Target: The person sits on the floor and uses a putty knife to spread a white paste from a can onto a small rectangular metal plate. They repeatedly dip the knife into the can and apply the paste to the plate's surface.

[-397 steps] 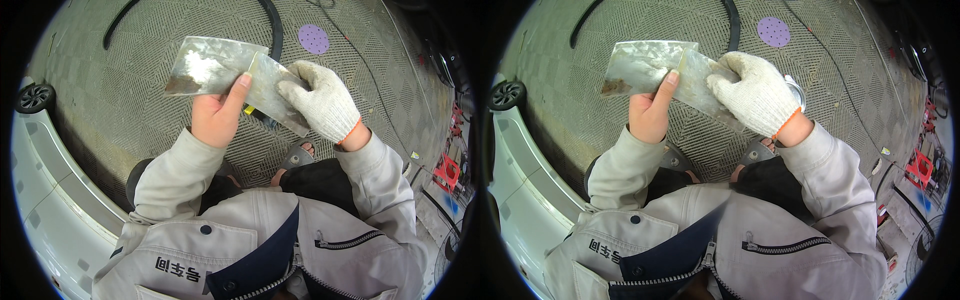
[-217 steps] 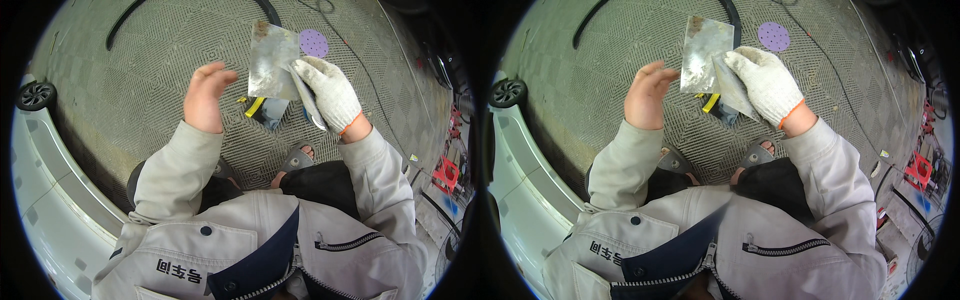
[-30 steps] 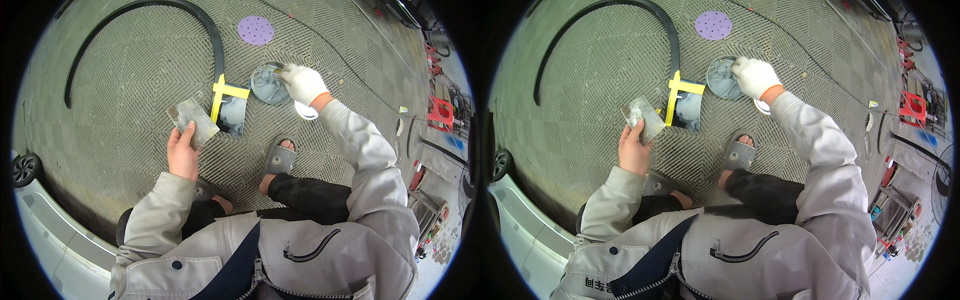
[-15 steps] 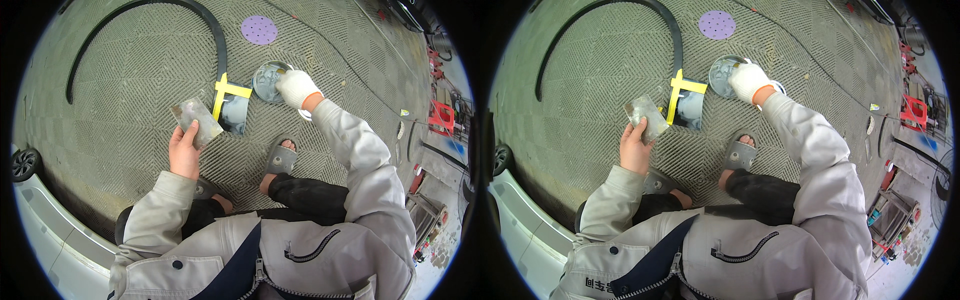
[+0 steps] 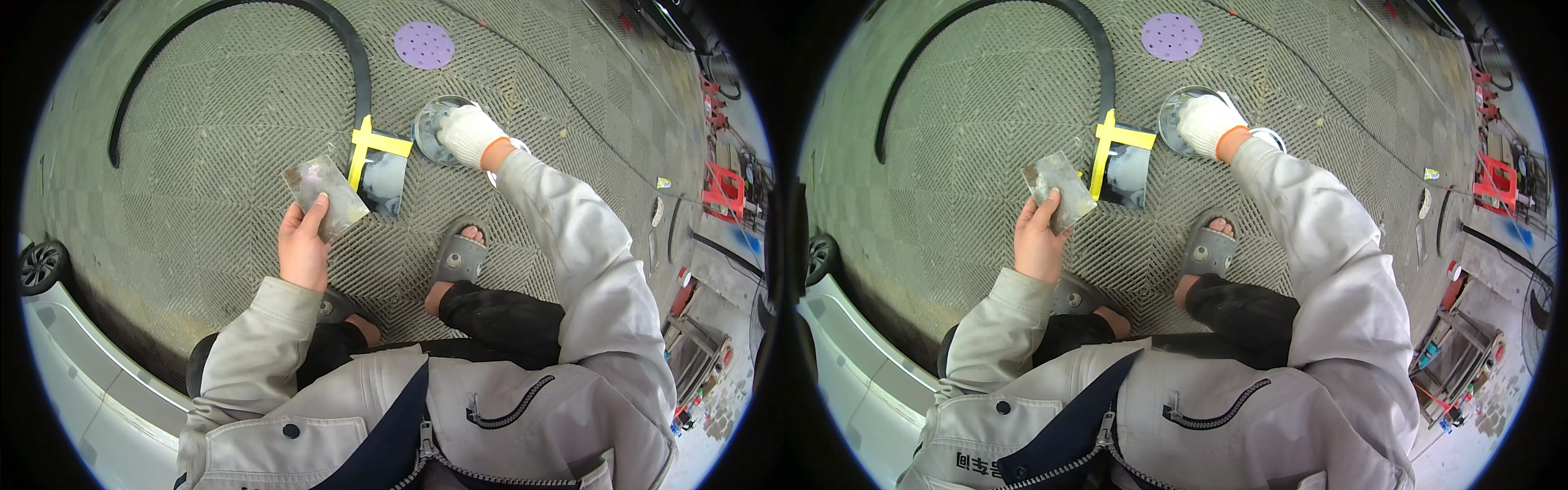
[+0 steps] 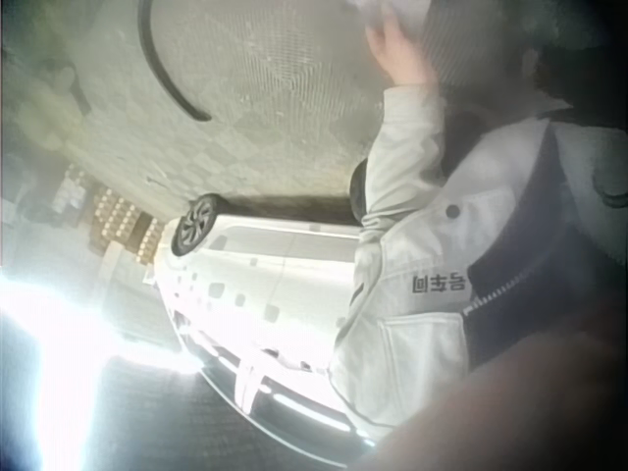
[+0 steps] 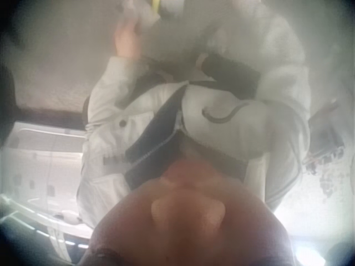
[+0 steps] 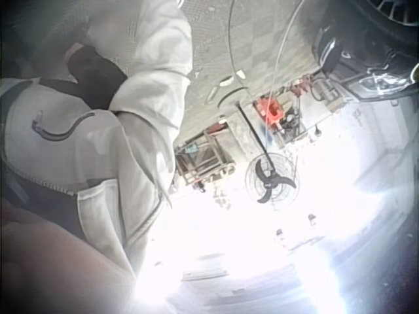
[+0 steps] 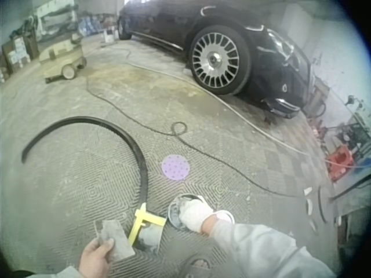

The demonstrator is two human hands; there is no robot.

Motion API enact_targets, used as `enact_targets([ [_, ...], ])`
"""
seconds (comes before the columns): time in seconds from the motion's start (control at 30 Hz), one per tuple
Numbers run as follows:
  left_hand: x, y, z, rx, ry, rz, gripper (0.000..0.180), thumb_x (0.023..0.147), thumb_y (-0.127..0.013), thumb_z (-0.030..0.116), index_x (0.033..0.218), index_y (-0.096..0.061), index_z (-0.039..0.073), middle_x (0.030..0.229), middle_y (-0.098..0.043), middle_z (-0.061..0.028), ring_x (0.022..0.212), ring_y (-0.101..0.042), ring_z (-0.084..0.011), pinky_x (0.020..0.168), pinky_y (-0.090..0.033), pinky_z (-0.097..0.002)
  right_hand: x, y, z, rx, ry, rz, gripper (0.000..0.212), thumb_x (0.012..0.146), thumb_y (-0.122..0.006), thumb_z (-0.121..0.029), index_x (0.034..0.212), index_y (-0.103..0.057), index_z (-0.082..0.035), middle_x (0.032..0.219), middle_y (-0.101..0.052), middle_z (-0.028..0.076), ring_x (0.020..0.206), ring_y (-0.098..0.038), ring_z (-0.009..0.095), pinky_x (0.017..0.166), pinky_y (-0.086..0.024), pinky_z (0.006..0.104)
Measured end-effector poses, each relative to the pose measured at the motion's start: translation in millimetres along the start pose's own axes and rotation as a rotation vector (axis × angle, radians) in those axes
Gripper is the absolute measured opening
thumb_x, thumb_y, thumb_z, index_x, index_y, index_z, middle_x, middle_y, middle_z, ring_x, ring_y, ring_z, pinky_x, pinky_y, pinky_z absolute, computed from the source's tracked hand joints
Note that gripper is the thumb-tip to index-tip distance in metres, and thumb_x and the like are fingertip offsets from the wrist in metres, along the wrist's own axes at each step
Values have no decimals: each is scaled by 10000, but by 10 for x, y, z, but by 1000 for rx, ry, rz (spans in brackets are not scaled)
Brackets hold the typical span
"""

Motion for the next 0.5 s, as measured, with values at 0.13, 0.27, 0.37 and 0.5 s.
enact_targets([
  [0.13,4,-1,15,-6,-1,22,318,1072,-702,252,1345,-648,98,1282,-699,-6,1153,-659,-153,973,-498,-349,-73,272,103,-3,85,14,171,848,-694,-152,929,-835,-99,939,-792,146,892,-761,357,796,-611,495],
  [0.27,33,-15,20,-48,-13,-24,310,1086,-678,233,1348,-636,71,1303,-695,-34,1176,-659,-169,996,-505,-363,-276,558,268,131,-29,107,188,852,-708,-159,994,-827,-126,945,-755,93,984,-716,323,873,-592,462],
  [0.37,50,-20,10,-89,-17,-40,287,1102,-649,209,1332,-632,38,1313,-697,-63,1200,-662,-182,1044,-518,-384,-468,745,372,242,-89,251,189,876,-707,-176,1020,-816,-120,937,-741,78,940,-698,319,881,-575,450],
  [0.5,81,-37,5,-67,-27,-46,291,1116,-623,193,1337,-622,3,1317,-704,-93,1217,-677,-199,1096,-532,-405,-702,962,470,382,-187,361,206,896,-710,-167,1058,-825,-115,1005,-762,79,963,-692,327,900,-577,443],
])
Point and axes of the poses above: each hand's wrist, its own x-axis towards the middle knuckle, its own y-axis out of the back of the hand, z = x × y, the point moved 4 cm from there along x, towards the middle knuckle
